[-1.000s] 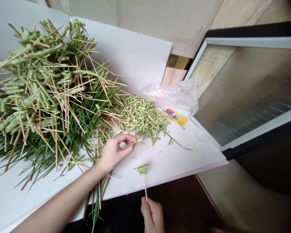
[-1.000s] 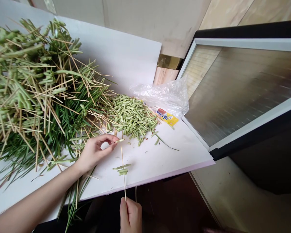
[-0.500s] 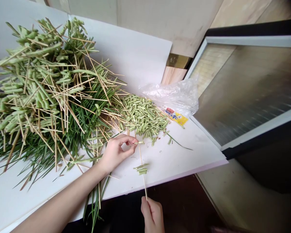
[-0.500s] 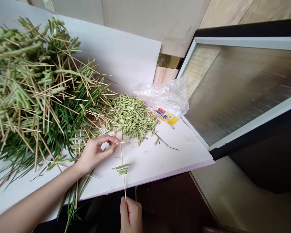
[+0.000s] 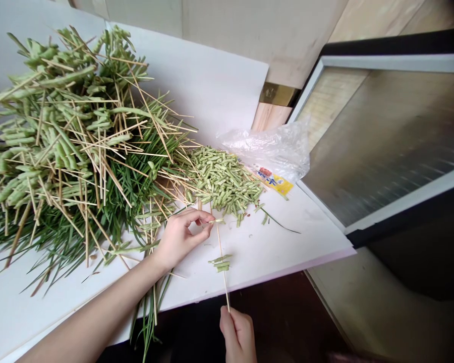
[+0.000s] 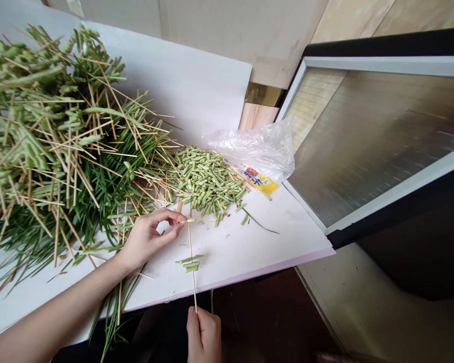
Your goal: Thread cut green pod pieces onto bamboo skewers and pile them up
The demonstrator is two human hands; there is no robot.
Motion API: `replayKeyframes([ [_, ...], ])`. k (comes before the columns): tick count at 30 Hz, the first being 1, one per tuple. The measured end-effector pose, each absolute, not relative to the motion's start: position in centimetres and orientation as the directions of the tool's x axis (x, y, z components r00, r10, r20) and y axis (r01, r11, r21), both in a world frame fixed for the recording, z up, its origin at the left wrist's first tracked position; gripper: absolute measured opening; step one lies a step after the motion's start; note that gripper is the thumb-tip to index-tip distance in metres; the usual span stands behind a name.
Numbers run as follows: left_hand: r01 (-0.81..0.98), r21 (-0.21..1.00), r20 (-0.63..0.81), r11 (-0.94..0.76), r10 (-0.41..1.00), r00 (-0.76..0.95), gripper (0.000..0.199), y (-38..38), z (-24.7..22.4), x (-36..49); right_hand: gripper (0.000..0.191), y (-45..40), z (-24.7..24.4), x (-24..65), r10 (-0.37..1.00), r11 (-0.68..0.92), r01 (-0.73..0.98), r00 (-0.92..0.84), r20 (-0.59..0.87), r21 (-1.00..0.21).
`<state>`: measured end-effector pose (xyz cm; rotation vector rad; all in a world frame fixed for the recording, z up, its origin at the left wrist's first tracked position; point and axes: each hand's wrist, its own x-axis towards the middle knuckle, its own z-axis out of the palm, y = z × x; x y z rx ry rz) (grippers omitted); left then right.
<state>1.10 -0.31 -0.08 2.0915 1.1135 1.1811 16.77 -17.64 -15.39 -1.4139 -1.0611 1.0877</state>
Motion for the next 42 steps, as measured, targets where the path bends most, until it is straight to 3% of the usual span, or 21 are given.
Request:
replayKeyframes([
  [10,0.395,0.712,0.492,-0.581,0.814,0.310,0.011,-0.3,0.1,1.1,0.053,-17.6,-15.1,16.7,0.969,-0.127,0.034,0.217,-0.117,-0.991],
  [24,0.422,0.565,0.630,-0.709,0.701,0.335,0.008,-0.4,0.1,1.2,0.055,-17.4,-14.1,16.1,0.955,-0.145,0.001,0.263,-0.140,-0.989],
  [33,0.424,0.578,0.613,-0.698,0.714,0.340,0.007,-0.4,0.0,1.2,0.048,-18.0,-13.9,16.5,0.932,-0.195,0.013,0.314,-0.181,-0.981],
  [42,0.411,0.594,0.604,-0.691,0.721,0.339,0.007,-0.4,0.0,1.3,0.055,-17.6,-13.3,16.0,0.939,-0.198,-0.003,0.288,-0.190,-0.980],
])
